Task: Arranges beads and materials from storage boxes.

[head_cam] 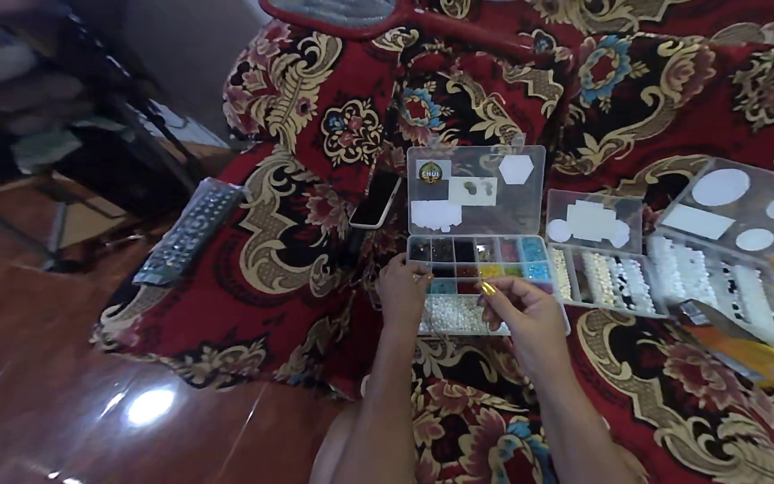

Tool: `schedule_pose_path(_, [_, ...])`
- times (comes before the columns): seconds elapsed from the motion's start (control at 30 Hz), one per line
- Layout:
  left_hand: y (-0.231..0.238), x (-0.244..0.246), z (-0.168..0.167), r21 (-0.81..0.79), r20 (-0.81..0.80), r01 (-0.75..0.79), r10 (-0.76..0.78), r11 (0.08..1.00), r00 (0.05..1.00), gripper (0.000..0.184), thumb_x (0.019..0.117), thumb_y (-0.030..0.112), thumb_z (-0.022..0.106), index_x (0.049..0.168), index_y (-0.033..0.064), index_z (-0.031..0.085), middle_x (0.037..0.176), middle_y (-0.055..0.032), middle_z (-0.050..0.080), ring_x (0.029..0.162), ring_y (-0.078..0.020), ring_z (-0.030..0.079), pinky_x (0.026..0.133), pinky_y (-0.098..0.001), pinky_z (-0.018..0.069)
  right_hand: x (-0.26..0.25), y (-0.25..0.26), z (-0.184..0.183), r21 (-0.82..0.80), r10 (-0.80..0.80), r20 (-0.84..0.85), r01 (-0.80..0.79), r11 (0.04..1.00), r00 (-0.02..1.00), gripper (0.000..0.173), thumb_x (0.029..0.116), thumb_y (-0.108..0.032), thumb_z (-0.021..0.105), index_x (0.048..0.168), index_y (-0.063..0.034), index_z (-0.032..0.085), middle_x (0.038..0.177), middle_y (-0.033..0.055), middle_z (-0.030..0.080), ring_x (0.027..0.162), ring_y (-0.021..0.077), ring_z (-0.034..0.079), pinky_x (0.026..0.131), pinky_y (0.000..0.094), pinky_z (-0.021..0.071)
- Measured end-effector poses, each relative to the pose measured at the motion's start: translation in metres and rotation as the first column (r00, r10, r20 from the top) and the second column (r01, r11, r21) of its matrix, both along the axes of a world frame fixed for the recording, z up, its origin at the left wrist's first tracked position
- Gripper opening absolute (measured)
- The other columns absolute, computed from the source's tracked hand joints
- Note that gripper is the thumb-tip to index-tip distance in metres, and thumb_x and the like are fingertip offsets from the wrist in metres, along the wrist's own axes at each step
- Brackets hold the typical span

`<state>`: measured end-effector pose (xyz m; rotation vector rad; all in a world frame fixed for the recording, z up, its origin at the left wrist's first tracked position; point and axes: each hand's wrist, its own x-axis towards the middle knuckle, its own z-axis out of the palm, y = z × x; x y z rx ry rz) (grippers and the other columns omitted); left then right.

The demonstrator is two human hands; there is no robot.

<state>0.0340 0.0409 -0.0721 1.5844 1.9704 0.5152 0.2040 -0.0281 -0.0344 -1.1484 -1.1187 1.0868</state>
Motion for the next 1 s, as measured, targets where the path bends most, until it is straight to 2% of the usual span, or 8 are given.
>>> schedule_pose_path(0.2, [0.001,-0.003,-0.004,-0.009,0.088,-0.034,0.034,0.999,0.996,0.019,0.0941,0.018,0.073,0.11,0.0083,0.076,0.141,-0.0198,0.057,0.13,-0.0385,0.053,0.107,-0.0561,0.0404,0.0,0.0,0.0,0.013,0.014,-0.007,-0.014,1.0,1.0,0.012,0.0955,-0.002,0.061,0.1,0.0013,0.072,0.076,0.001,0.072,0.058,0.004,0.065,0.055,0.0174,0.0561])
schedule_pose_path(0.3, [-0.004,-0.004,0.001,0.2,0.138,-0.089,0.062,0.976,0.988,0.019,0.092,0.018,0.075,0.105,0.005,0.076,0.14,-0.0248,0.057,0.132,-0.045,0.049,0.108,-0.0618,0.0363,-0.001,-0.002,0.002,0.031,-0.002,0.025,0.001,1.0,1.0,0.013,0.0954,-0.004,0.061,0.1,0.0006,0.073,0.077,0.0007,0.072,0.058,0.0041,0.065,0.054,0.0175,0.0561])
schedule_pose_path(0.37, [-0.01,0.001,0.013,0.368,0.339,-0.172,0.041,0.914,0.94,0.015,0.0899,0.013,0.076,0.1,0.0022,0.076,0.127,-0.0185,0.064,0.121,-0.0326,0.058,0.102,-0.0493,0.0445,-0.001,-0.003,0.004,0.073,-0.015,0.038,0.012,0.997,0.999,0.013,0.0951,-0.005,0.061,0.099,0.0,0.073,0.077,-0.0003,0.071,0.059,0.0033,0.065,0.055,0.0171,0.0565])
schedule_pose_path(0.43, [-0.017,0.009,0.031,0.242,0.725,-0.222,-0.024,0.945,0.689,0.007,0.0952,0.002,0.066,0.101,0.0016,0.07,0.101,-0.0008,0.07,0.092,-0.0067,0.066,0.085,-0.0244,0.0548,-0.002,-0.005,0.005,0.119,-0.027,0.025,0.024,0.993,0.999,0.013,0.0948,-0.005,0.061,0.099,-0.0003,0.072,0.076,-0.0013,0.071,0.059,0.0025,0.065,0.055,0.017,0.0566])
schedule_pose_path(0.53, [-0.026,0.012,0.039,-0.039,0.99,0.09,0.027,0.995,0.136,0.022,0.1051,0.003,0.043,0.1,0.0081,0.064,0.091,0.0,0.072,0.081,-0.0092,0.071,0.08,-0.0262,0.0601,-0.004,-0.006,0.006,0.136,-0.031,0.009,0.03,0.99,0.999,0.012,0.0948,-0.005,0.062,0.099,0.0,0.072,0.076,-0.0008,0.072,0.059,0.003,0.066,0.054,0.0172,0.057])
schedule_pose_path(0.6, [-0.027,0.018,0.031,-0.061,0.998,0.243,0.061,0.968,0.008,0.025,0.105,0.008,0.043,0.098,0.0112,0.067,0.089,0.0007,0.072,0.08,-0.0091,0.07,0.079,-0.0267,0.0595,-0.004,-0.007,0.006,0.133,-0.013,0.013,0.011,0.991,1.0,0.012,0.0949,-0.005,0.062,0.098,0.0002,0.072,0.076,-0.0001,0.071,0.06,0.0036,0.066,0.054,0.0179,0.0576])
schedule_pose_path(0.7, [-0.03,0.025,0.023,-0.055,0.997,0.346,0.073,0.937,-0.038,0.023,0.1035,0.011,0.046,0.096,0.0142,0.067,0.085,0.0024,0.073,0.074,-0.006,0.069,0.072,-0.0232,0.0586,-0.005,-0.009,0.005,0.096,0.008,0.029,-0.011,0.995,1.0,0.01,0.0934,-0.006,0.063,0.095,-0.0013,0.072,0.073,-0.001,0.07,0.06,0.0037,0.067,0.054,0.0186,0.0574])
schedule_pose_path(1.0, [-0.028,0.021,0.015,-0.05,0.997,0.387,0.069,0.921,-0.036,0.013,0.1,0.017,0.057,0.093,0.0153,0.069,0.087,0.0018,0.074,0.076,-0.0068,0.07,0.074,-0.0245,0.0591,-0.003,-0.009,0.007,-0.019,0.068,-0.04,-0.068,0.997,0.997,0.011,0.0931,-0.007,0.06,0.088,-0.0042,0.069,0.07,-0.002,0.068,0.059,0.0045,0.066,0.055,0.0191,0.057])
